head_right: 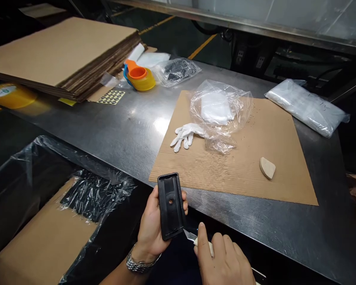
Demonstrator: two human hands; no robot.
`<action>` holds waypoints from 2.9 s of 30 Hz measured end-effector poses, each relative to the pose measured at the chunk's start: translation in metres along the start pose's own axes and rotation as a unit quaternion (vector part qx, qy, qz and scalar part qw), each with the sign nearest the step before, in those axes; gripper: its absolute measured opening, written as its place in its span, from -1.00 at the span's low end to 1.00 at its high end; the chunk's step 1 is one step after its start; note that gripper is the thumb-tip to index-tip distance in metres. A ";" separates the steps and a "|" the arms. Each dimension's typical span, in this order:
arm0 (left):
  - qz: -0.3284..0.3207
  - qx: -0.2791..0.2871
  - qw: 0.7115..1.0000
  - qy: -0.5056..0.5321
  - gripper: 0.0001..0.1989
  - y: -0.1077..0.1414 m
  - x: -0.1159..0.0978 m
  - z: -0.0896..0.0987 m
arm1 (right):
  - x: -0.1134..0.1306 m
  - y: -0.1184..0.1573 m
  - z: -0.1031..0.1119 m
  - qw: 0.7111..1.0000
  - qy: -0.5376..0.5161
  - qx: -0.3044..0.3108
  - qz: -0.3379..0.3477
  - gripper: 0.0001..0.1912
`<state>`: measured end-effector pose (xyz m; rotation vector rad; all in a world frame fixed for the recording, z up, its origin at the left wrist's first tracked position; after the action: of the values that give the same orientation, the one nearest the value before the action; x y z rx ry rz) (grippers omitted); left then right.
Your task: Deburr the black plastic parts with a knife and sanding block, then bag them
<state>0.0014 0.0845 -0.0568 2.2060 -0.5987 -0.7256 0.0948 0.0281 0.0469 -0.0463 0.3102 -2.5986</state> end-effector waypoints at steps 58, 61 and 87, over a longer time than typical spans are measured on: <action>0.080 0.038 0.996 -0.030 -0.45 -0.004 0.016 -0.002 | -0.011 -0.009 0.011 0.994 -0.108 -0.034 -0.005 -0.70; 0.082 0.044 0.995 -0.038 -0.45 -0.004 0.017 -0.003 | -0.014 -0.010 0.001 0.991 -0.129 0.005 -0.020 -0.65; -0.026 0.032 0.990 -0.136 -0.59 -0.003 0.005 -0.009 | -0.008 -0.012 -0.008 0.996 -0.054 0.069 0.009 -0.61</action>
<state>0.0114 0.0878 -0.0549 2.2038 -0.7086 -1.0600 0.0954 0.0441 0.0416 -0.1347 0.0925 -2.5816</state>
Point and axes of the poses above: each hand's wrist, its own y-axis away from the middle knuckle, its own z-axis out of the back of the hand, x = y × z, the point moved 10 cm from there along -y, towards the middle knuckle, and after that the axes turned 3 degrees about z, right-handed, at the moved point
